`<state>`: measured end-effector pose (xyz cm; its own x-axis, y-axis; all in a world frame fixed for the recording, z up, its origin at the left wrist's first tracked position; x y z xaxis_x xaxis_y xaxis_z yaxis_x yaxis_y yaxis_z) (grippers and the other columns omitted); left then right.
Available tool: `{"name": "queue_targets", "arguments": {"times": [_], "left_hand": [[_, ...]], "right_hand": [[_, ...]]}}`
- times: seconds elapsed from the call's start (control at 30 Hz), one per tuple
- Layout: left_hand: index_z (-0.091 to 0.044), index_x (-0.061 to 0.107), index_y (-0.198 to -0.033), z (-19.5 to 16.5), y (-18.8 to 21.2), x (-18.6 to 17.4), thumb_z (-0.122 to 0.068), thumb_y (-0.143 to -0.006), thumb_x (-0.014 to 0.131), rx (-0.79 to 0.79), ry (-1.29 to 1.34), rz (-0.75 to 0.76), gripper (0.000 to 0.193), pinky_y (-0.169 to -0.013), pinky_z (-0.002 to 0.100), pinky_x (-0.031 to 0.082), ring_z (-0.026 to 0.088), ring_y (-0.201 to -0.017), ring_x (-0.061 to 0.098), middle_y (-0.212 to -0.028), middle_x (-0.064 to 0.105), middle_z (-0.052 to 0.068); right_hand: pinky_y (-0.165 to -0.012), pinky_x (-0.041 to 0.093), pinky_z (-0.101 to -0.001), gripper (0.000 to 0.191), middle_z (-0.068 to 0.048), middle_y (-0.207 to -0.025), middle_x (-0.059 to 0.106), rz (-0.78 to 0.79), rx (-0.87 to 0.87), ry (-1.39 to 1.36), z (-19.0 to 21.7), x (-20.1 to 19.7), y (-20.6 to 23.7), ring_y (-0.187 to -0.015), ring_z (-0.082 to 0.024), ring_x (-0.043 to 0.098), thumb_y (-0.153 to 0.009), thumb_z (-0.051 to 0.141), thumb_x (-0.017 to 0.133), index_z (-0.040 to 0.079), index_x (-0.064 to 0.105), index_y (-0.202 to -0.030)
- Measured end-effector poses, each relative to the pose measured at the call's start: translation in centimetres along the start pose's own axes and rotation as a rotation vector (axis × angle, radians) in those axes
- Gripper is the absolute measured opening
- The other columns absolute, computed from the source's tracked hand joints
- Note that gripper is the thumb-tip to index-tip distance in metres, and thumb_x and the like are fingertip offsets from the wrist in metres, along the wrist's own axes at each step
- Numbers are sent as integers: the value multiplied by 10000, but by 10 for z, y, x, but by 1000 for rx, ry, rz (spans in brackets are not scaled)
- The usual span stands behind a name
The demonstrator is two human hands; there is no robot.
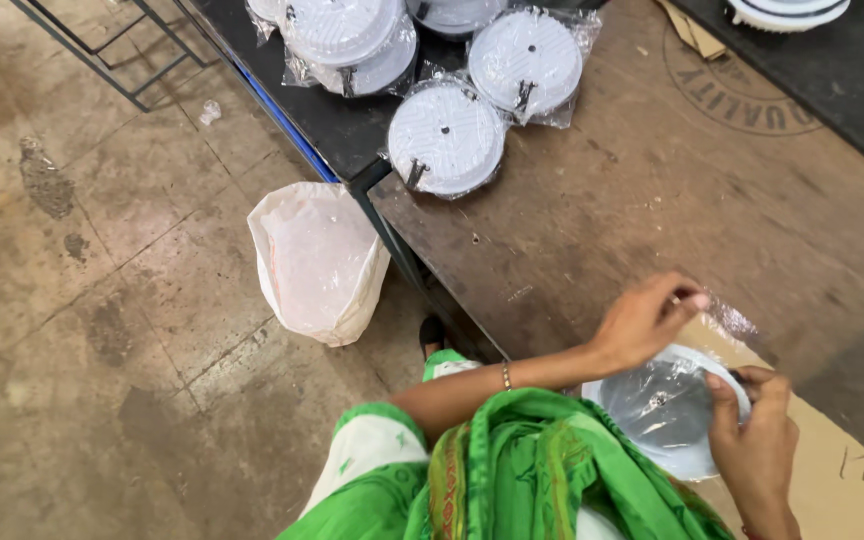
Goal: The person wraps round white LED ceiling light fixtures in clear plastic film at a work table. They pull a sheet of plastic wrap, place a fixture on it, fold the film over the fixture, and set the wrapped fixture aside, repeating this for multiple fixtures.
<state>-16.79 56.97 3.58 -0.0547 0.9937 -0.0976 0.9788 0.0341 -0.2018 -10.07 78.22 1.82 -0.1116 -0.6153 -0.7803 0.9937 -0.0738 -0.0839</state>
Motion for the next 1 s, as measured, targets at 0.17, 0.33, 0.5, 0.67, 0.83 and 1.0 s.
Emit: {"name": "queue_targets", "arguments": {"times": [0.17, 0.33, 0.5, 0.67, 0.83, 1.0], "left_hand": [[-71, 656, -1194, 11, -1, -83, -271, -1027, 635, -92, 131, -221, 261, -839, 343, 554, 201, -950, 680, -1127, 705, 95], [-55, 620, -1205, 15, 15, -210, -171, -988, 673, -12, -94, -572, 252, -875, 329, 553, 205, -990, 656, -1162, 605, 98], [-6, 426, -1413, 59, 22, -324, -268, -946, 727, -101, -170, -938, 614, -1017, 374, 490, 269, -1198, 564, -1326, 464, 171], [-17, 413, -1445, 136, -7, -349, -294, -906, 725, -417, 500, -704, 682, -931, 371, 541, 219, -1156, 602, -1346, 578, 150], [49, 417, -1438, 140, -32, -362, -165, -863, 802, -310, 525, -623, 724, -901, 302, 564, 194, -1068, 650, -1281, 616, 178], [62, 451, -1437, 130, -40, -380, -139, -822, 829, -346, 372, -515, 750, -873, 290, 545, 162, -996, 631, -1218, 608, 160]], "right_hand": [[-954, 514, -351, 336, -145, -1313, 598, -28, 152, -743, -22, 29, -41, -1167, -217, 638, -1128, 232, 628, 44, 459, -1348], [-1100, 501, -398, 283, -87, -1406, 592, 177, 449, -1368, -1, 91, -76, -1260, -191, 612, -1128, 161, 523, 47, 532, -1386], [-1161, 439, -449, 383, -65, -1454, 589, 255, 426, -1472, 88, 141, -125, -1341, -210, 565, -1076, 187, 498, 83, 498, -1444], [-1096, 501, -489, 383, -118, -1433, 569, 338, 268, -1501, 193, 201, -184, -1313, -254, 576, -1071, 166, 495, 59, 457, -1437], [-995, 549, -532, 417, -138, -1403, 542, 407, 272, -1383, 273, 274, -245, -1238, -278, 601, -1059, 173, 489, 79, 367, -1447], [-923, 587, -532, 423, -140, -1368, 556, 417, 287, -1235, 309, 320, -283, -1192, -266, 626, -1044, 161, 526, 101, 337, -1417]]}}
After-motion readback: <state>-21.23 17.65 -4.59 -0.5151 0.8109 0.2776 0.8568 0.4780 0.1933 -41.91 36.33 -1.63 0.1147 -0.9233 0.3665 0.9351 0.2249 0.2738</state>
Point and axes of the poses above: each hand's wrist, its own y-axis away from the middle knuckle, its own x-axis out of the palm, z = x × y, the point moved 7 cm from there along -y, towards the middle knuckle
